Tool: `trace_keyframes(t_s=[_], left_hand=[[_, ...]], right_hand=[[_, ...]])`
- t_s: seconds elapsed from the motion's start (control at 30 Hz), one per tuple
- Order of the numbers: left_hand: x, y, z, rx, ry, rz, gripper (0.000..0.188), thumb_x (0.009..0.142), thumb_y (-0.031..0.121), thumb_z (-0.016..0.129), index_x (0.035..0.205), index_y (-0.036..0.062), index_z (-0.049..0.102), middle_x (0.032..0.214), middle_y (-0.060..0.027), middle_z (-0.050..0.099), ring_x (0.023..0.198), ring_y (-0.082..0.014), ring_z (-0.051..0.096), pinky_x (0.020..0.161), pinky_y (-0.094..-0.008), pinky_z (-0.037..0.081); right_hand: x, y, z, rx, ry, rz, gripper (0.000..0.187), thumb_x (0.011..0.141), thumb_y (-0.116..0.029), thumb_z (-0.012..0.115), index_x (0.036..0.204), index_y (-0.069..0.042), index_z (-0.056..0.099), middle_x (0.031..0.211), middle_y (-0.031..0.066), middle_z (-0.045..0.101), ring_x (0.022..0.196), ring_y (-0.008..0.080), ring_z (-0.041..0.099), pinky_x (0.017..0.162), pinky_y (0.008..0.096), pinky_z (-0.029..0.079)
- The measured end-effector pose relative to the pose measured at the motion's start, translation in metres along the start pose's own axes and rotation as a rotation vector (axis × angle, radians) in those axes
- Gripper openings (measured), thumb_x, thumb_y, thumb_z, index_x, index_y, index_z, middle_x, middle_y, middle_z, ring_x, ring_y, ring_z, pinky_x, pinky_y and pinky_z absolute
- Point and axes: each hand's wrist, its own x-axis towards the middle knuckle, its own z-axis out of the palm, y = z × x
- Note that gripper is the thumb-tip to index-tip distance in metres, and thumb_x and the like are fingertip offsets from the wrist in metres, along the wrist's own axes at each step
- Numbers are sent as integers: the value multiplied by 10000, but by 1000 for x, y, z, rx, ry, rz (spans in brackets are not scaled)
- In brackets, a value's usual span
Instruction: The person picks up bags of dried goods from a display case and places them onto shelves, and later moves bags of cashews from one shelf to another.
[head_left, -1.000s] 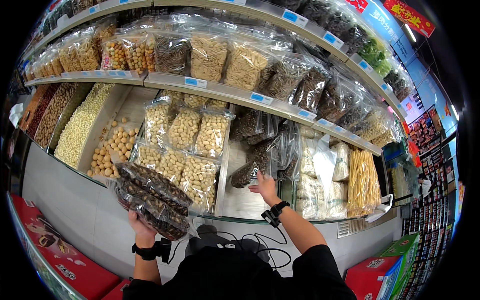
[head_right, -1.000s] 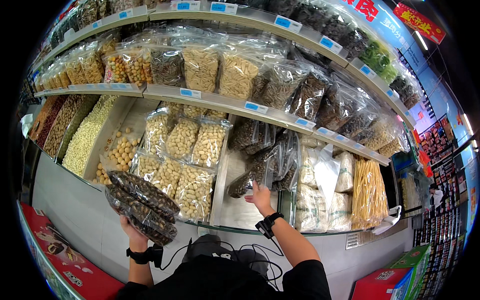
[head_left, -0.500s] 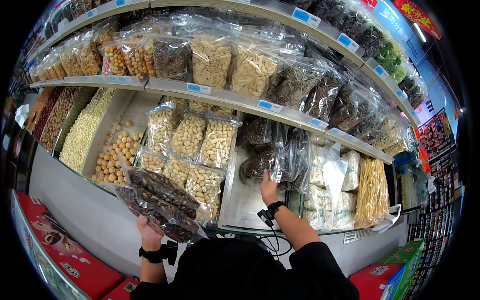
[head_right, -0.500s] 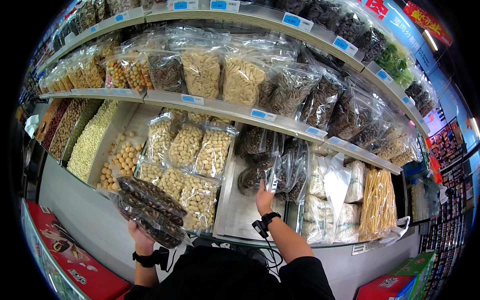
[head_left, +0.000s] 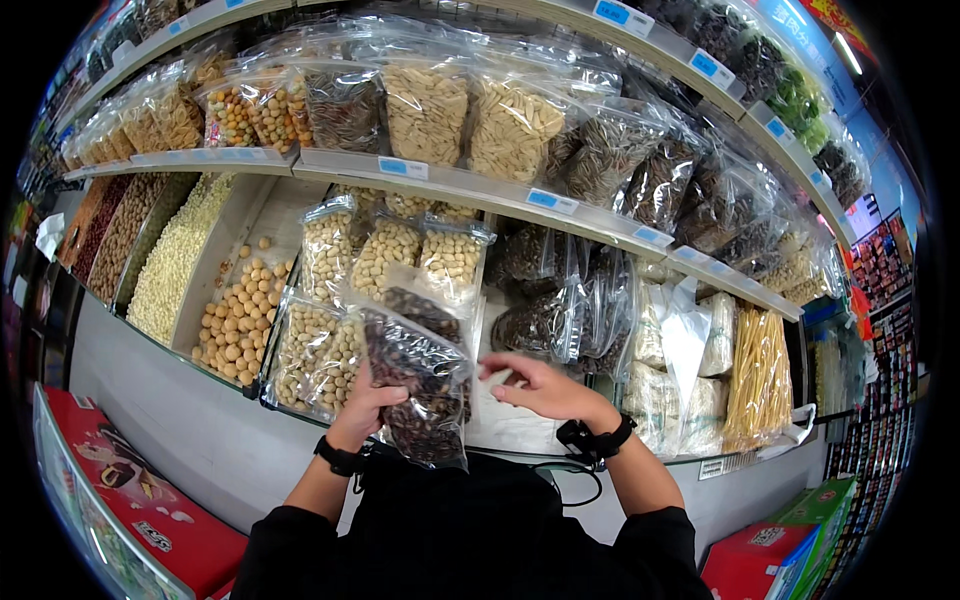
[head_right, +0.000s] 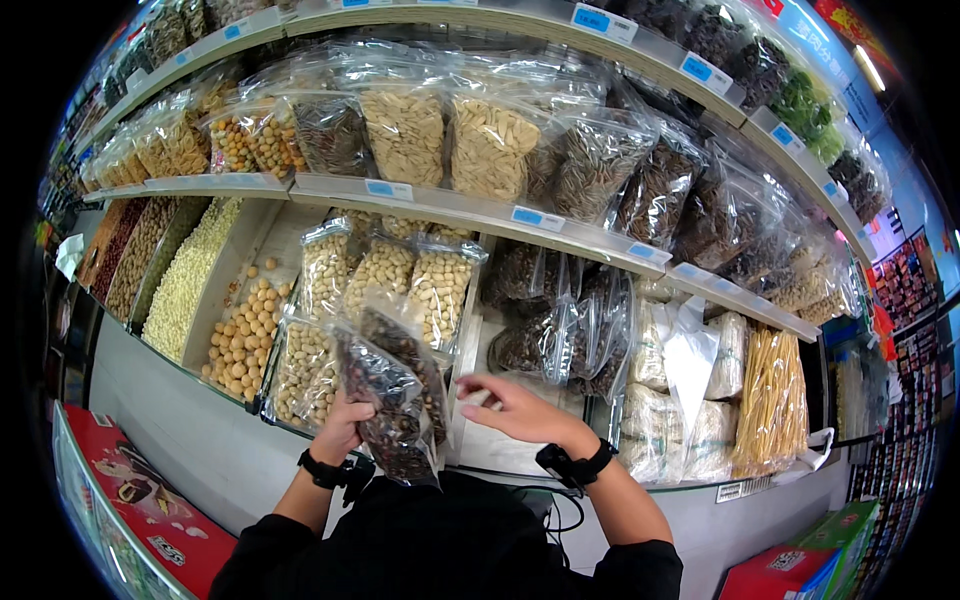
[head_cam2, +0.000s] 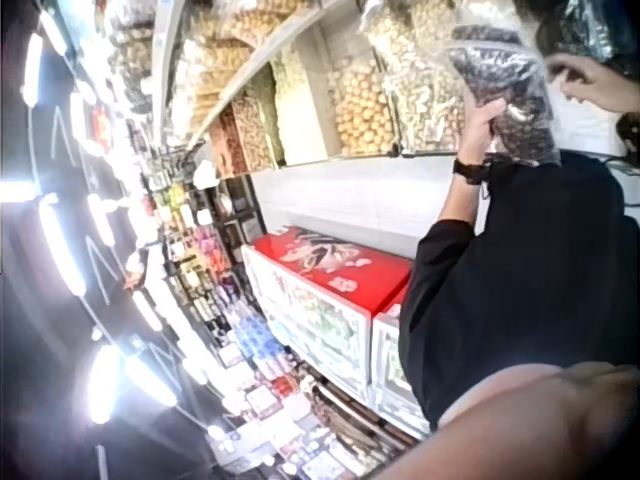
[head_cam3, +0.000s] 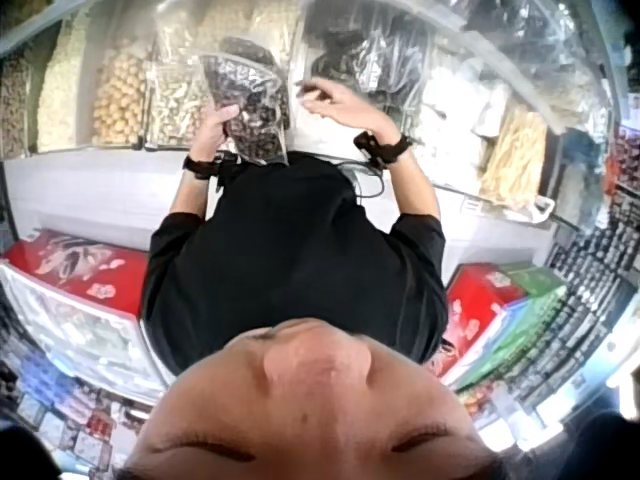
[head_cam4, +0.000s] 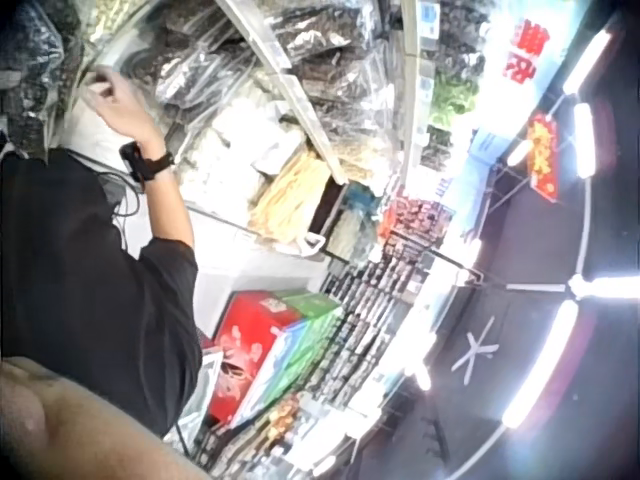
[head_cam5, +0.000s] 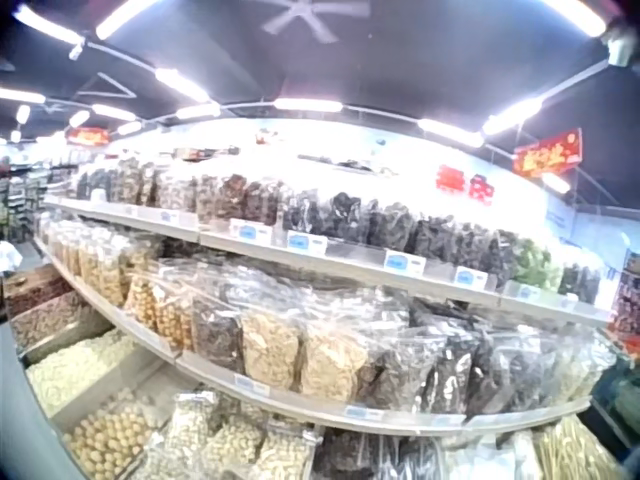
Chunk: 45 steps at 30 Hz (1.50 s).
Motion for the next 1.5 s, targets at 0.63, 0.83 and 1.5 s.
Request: trace_keyframes(t_s=[0.63, 0.83, 1.5], left_hand=[[-1, -7, -19, -257, 124, -139, 362, 910, 126, 527, 1228, -41, 482, 1133, -165, 616, 981, -254, 639, 848, -393, 540], [-11, 14, -33, -331, 182, -19, 366, 905, 89, 527, 1241, -30, 445, 1129, -165, 610, 976, -261, 641, 827, -400, 552], [-13, 30, -25, -263, 322, -13, 377, 864, 48, 600, 1199, -12, 439, 1095, -150, 609, 936, -256, 647, 780, -398, 569]], right_hand=[[-3, -31, -14, 197, 621, 141, 284, 879, -157, 624, 1091, -1, 517, 840, 46, 619, 579, 73, 556, 447, 199, 466], [10, 71, -11, 353, 838, 86, 429, 865, -37, 619, 1228, -3, 394, 1086, 121, 566, 811, 165, 614, 590, 263, 553], [20, 102, -19, 278, 381, 609, 521, 866, -244, 649, 1282, -18, 431, 995, 114, 622, 862, 199, 637, 705, 321, 558]])
